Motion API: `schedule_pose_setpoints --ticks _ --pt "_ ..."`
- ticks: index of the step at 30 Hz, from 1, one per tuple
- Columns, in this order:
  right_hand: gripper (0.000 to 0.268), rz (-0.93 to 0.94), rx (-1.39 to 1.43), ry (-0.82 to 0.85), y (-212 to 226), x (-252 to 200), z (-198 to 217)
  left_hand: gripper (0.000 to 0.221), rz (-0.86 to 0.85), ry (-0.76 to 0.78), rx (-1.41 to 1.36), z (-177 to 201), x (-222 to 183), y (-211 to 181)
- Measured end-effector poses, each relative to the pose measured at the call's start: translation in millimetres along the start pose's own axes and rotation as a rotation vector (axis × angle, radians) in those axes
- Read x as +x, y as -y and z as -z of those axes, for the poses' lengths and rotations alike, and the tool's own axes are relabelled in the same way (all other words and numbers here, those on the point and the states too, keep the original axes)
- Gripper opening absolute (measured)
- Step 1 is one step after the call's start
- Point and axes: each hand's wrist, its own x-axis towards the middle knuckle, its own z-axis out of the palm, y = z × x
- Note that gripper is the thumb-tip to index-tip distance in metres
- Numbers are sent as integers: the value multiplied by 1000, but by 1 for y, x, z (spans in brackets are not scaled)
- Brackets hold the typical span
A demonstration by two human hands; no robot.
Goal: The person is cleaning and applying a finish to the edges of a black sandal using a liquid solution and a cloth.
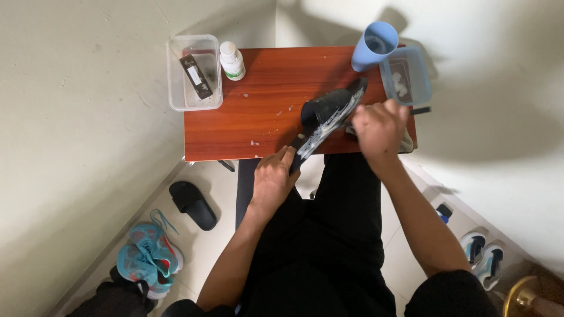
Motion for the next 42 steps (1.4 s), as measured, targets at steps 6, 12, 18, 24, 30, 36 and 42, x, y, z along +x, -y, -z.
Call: schedule_pose_setpoints --ticks 6,12,18,24,30,36,42 --pt "40 -23 3 -47 25 -40 -27 53 -2 7 -37 6 3 0" --pt "44 -88 19 -125 49 -1 7 52 7 9 -43 5 4 0" --pt "42 -10 154 -67 114 -20 16 58 21 22 -31 0 2 0" --pt "41 -43 -41 -143 61 -2 -2 54 6 -10 -20 9 4 -3" --pt "45 149 73 -94 118 19 30 55 -14 -23 -23 15 3 -6" --pt "40 160 27 -105 66 39 9 52 -30 -40 -38 11 3 -7" --pt "40 155 173 -51 112 21 18 51 -29 -76 -19 10 2 -5"
